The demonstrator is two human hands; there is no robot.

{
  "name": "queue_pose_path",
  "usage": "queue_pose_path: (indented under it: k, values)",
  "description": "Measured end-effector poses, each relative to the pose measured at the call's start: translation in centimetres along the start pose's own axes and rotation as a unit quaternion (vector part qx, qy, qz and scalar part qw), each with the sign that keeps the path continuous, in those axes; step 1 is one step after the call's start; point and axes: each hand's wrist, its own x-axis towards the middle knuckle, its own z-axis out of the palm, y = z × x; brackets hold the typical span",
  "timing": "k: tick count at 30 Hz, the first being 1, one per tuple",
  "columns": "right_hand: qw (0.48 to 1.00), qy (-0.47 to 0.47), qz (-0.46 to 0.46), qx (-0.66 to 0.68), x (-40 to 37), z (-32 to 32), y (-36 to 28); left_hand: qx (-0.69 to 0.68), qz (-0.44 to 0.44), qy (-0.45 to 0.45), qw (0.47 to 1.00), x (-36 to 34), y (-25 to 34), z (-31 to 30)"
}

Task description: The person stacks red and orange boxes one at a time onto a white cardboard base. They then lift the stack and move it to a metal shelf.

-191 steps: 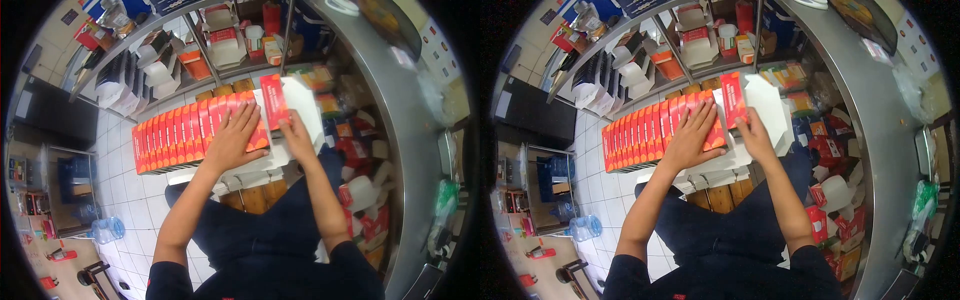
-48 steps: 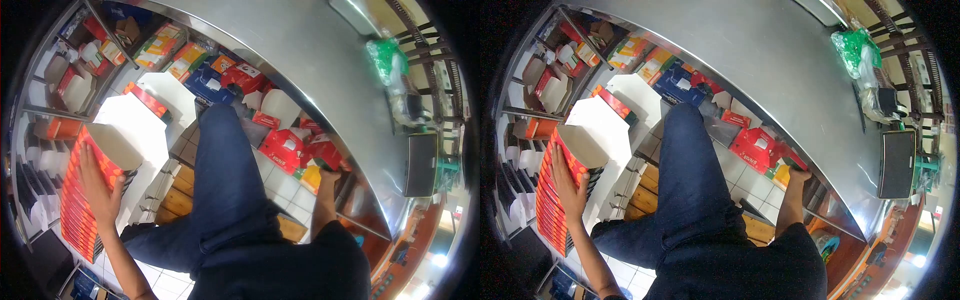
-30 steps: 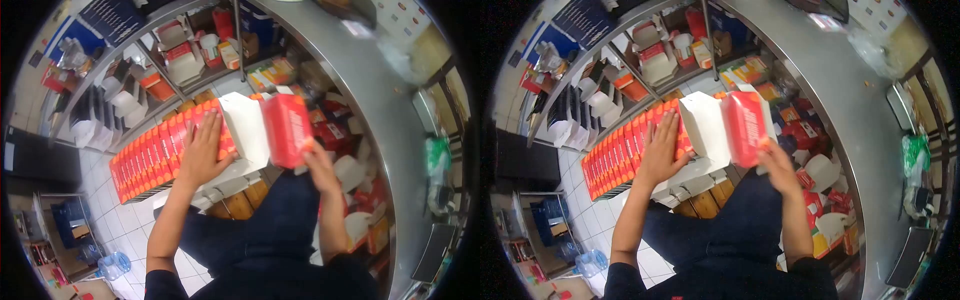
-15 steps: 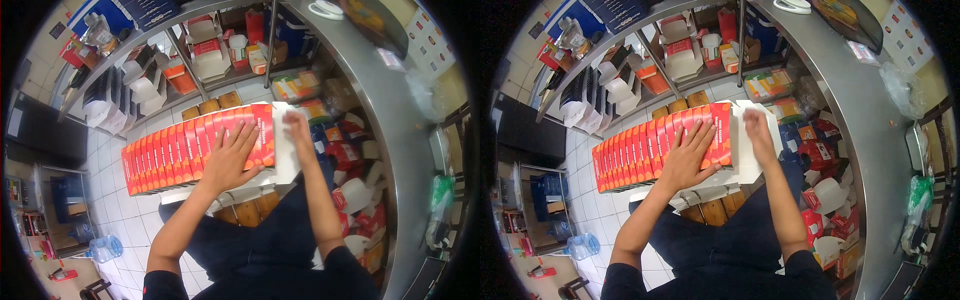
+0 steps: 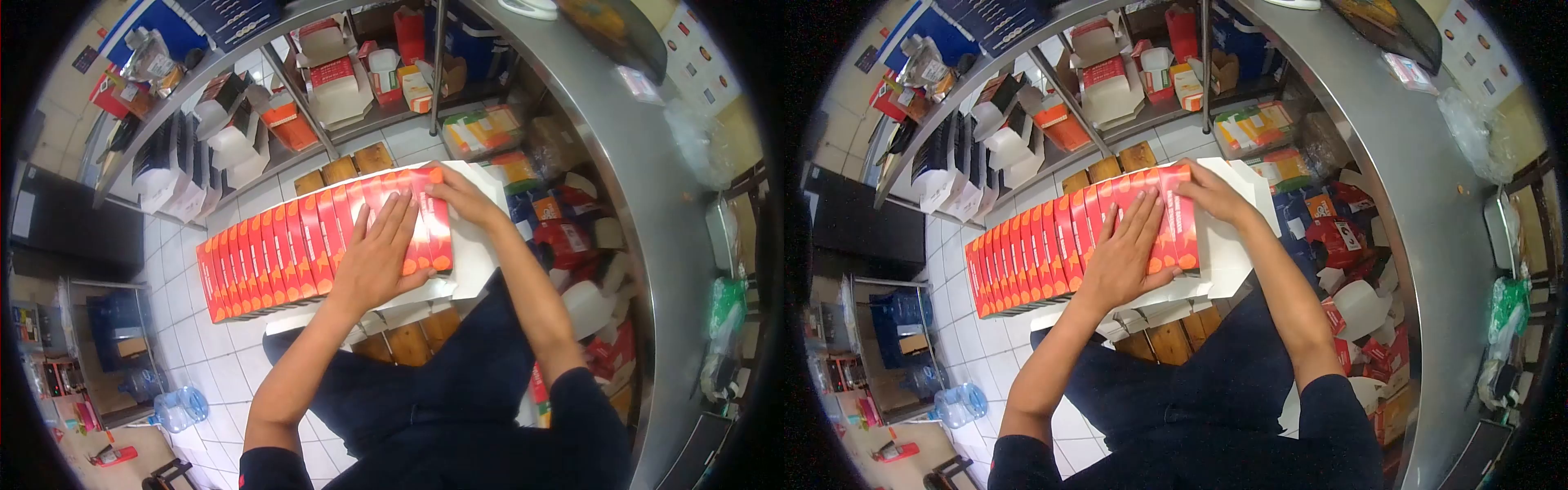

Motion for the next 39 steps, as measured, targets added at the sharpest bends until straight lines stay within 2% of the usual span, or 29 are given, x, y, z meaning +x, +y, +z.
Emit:
queue_pose_path:
  k: [3, 6, 9, 10, 12, 13, 15, 17, 18, 19, 21, 22, 23, 25, 26, 28, 29, 31, 35, 37, 39]
  values:
    - [0.999, 0.012, 0.031, -0.013, 0.6, 0.4, 0.5, 0.002, 0.004, -0.019, 1.0, 0.0, 0.2, -0.3]
    - [0.998, 0.052, -0.005, -0.025, 1.2, 1.2, 1.3, 0.011, 0.007, -0.017, 1.0, -0.1, 0.4, -0.1]
    - [0.992, 0.104, -0.064, 0.026, 2.7, 2.1, 3.8, 0.011, 0.024, -0.025, 0.999, 0.0, 0.4, -0.1]
    - [0.995, 0.085, -0.047, 0.032, 3.1, 2.4, 3.4, 0.019, 0.003, -0.031, 0.999, -0.2, 0.3, 0.0]
    - [0.989, 0.137, -0.053, 0.016, 3.4, 2.8, 3.3, 0.032, 0.012, -0.023, 0.999, -0.1, 0.4, 0.8]
    - [0.966, 0.234, -0.098, -0.05, 4.1, 2.8, 4.5, 0.039, 0.031, -0.011, 0.999, -0.1, 0.4, 0.9]
    - [0.925, 0.322, -0.199, 0.028, 1.7, 2.4, 3.6, 0.038, 0.041, -0.008, 0.998, -0.1, 0.9, 0.7]
    - [0.894, 0.403, -0.186, 0.063, -6.7, 1.8, 0.4, 0.054, 0.064, 0.006, 0.996, -0.4, 0.6, 0.5]
    - [0.86, 0.45, -0.226, 0.088, -9.9, 1.1, 1.5, 0.046, 0.08, -0.002, 0.996, -0.4, 0.4, 0.5]
    - [0.805, 0.551, -0.217, -0.037, -14.4, 0.3, 2.1, 0.03, 0.076, -0.003, 0.997, -0.3, 0.2, 0.4]
    - [0.715, 0.68, -0.153, -0.051, -22.6, -1.4, 5.6, 0.014, 0.068, -0.005, 0.998, -0.2, 0.7, 0.1]
    - [0.655, 0.747, -0.079, -0.087, -26.5, -1.9, 7.0, 0.023, 0.061, -0.015, 0.998, -0.2, 1.0, -0.3]
    - [0.612, 0.784, 0.022, -0.097, -31.0, -3.6, 11.7, 0.034, 0.051, -0.023, 0.998, -0.1, 1.3, -0.7]
    - [0.555, 0.813, 0.158, -0.082, -39.3, -5.5, 19.1, 0.029, 0.035, -0.028, 0.999, 0.0, 1.7, -1.2]
    - [0.538, 0.828, 0.034, -0.151, -44.4, -7.6, 28.6, 0.017, 0.036, -0.047, 0.998, 0.1, 2.1, -1.7]
    - [0.546, 0.726, 0.267, -0.321, -47.7, -7.7, 26.6, 0.001, 0.036, -0.081, 0.996, 0.3, 2.4, -2.6]
    - [0.557, 0.721, 0.268, -0.314, -48.4, -8.2, 27.3, 0.012, 0.027, -0.085, 0.996, 0.3, 2.3, -2.7]
    - [0.636, 0.546, 0.279, -0.469, -48.7, -10.2, 29.3, 0.026, 0.062, -0.068, 0.995, 0.3, 2.2, -2.8]
    - [0.644, 0.464, 0.255, -0.552, -44.8, -15.7, 31.6, 0.056, 0.059, -0.03, 0.996, 1.5, 3.5, -1.6]
    - [0.64, 0.578, 0.241, -0.445, -42.5, -20.2, 34.3, 0.042, 0.042, -0.037, 0.998, 1.5, 3.0, -0.5]
    - [0.676, 0.587, 0.208, -0.394, -40.7, -25.0, 37.9, 0.069, 0.029, -0.048, 0.996, 1.3, 3.2, 0.1]
